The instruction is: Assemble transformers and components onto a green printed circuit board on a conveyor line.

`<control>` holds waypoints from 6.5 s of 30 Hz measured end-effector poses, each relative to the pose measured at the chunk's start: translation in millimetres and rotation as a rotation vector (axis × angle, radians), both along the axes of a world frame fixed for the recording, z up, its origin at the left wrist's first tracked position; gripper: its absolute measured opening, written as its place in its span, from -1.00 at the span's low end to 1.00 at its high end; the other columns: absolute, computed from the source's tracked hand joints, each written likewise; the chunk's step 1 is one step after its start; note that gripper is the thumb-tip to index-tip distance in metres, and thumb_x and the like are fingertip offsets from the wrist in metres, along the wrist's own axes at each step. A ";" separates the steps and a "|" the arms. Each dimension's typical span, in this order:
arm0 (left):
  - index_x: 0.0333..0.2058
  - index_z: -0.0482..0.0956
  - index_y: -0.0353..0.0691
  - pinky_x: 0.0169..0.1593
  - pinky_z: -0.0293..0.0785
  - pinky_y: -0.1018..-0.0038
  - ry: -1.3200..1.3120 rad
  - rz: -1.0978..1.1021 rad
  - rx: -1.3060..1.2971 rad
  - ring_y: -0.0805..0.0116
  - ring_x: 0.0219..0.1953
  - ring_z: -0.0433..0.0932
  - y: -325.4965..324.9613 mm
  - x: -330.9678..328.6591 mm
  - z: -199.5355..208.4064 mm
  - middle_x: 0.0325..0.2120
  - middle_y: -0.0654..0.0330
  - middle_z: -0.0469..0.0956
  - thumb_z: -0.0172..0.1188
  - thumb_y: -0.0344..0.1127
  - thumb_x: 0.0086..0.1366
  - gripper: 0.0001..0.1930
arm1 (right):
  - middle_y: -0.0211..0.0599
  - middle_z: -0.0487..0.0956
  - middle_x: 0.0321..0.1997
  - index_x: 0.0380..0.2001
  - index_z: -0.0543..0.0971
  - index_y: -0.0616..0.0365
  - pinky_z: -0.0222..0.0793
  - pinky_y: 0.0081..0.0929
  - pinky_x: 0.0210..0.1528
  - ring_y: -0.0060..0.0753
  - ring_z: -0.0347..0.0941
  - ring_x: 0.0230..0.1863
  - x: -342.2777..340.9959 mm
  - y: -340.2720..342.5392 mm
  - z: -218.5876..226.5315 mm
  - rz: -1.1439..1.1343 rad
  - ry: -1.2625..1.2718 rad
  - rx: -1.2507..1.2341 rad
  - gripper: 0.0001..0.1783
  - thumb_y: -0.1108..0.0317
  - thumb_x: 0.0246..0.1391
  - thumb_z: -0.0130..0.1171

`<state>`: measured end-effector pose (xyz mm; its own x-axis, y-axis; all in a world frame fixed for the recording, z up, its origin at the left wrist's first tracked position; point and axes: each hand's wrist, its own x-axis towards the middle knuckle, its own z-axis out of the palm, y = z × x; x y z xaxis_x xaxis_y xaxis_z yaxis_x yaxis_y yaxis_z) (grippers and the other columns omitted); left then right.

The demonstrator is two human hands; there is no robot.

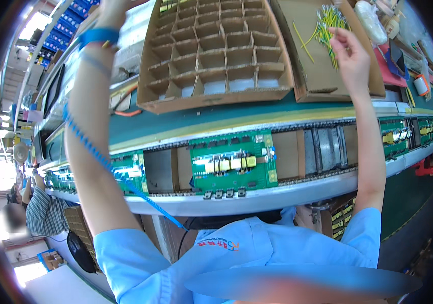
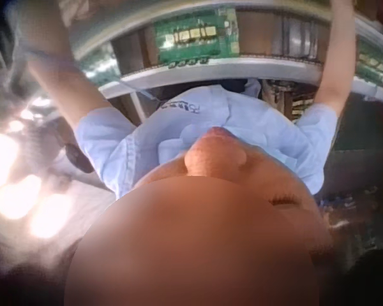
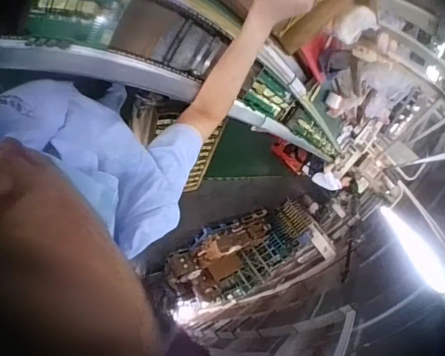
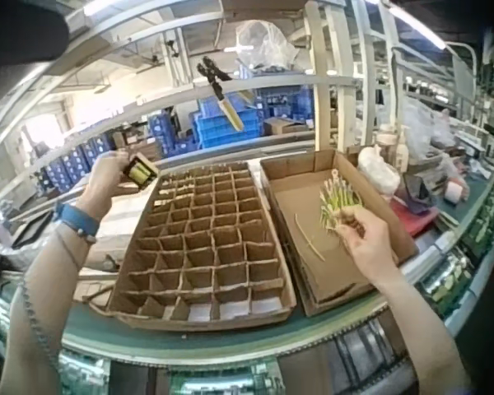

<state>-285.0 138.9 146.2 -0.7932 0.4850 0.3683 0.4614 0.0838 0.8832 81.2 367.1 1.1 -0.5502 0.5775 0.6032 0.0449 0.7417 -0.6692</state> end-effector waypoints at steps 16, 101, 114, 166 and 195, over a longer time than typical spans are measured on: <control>-0.14 0.46 -0.45 -0.16 0.65 0.42 0.206 0.200 -0.015 0.45 -0.20 0.52 -196.8 77.0 -87.1 -0.23 0.12 0.49 -0.04 -0.27 0.43 -0.71 | -0.47 0.60 -0.44 -0.41 0.59 0.23 0.30 -0.72 -0.42 -0.75 0.40 -0.48 46.1 -153.9 -23.5 0.507 -0.406 -0.372 -0.91 0.45 0.02 0.28; -0.01 0.45 -0.22 -0.26 0.52 0.26 0.575 -0.516 -0.881 0.03 -0.28 0.56 -191.4 242.3 -138.9 -0.20 0.01 0.50 0.24 -0.56 0.00 -0.50 | -0.30 0.59 -0.25 -0.11 0.58 0.10 0.53 -0.43 -0.37 -0.27 0.58 -0.28 25.4 -215.6 -23.0 0.586 -0.442 0.377 -0.53 0.34 -0.20 0.34; 0.07 0.45 -0.13 -0.25 0.51 0.27 0.515 -0.470 -0.704 0.05 -0.30 0.54 -188.9 252.9 -146.2 -0.19 0.05 0.50 0.26 -0.54 -0.02 -0.42 | -0.21 0.61 -0.21 -0.11 0.57 0.16 0.51 -0.43 -0.39 -0.24 0.58 -0.33 46.2 -204.7 9.7 0.488 -0.403 0.474 -0.52 0.33 -0.21 0.37; 0.12 0.28 -0.50 0.23 0.19 0.14 0.512 -0.144 -0.902 0.04 -0.10 0.54 -266.6 246.1 -143.1 -0.23 -0.08 0.56 0.16 -0.13 0.25 -0.39 | -0.11 0.56 -0.60 -0.52 0.51 0.16 0.47 -0.20 -0.44 -0.02 0.57 -0.47 186.9 -77.8 -26.8 -0.336 -1.232 0.577 -0.92 0.57 -0.17 0.11; -0.22 0.68 -0.14 0.20 0.18 0.07 0.777 0.286 -0.692 0.07 0.07 0.44 197.4 -14.3 -97.6 -0.09 -0.01 0.52 0.15 0.09 0.14 -0.56 | -0.34 0.61 -0.10 -0.28 0.68 0.01 0.24 -0.10 0.07 -0.29 0.39 0.10 -277.5 62.5 43.8 -0.400 -0.529 0.427 -0.61 -0.03 0.00 0.17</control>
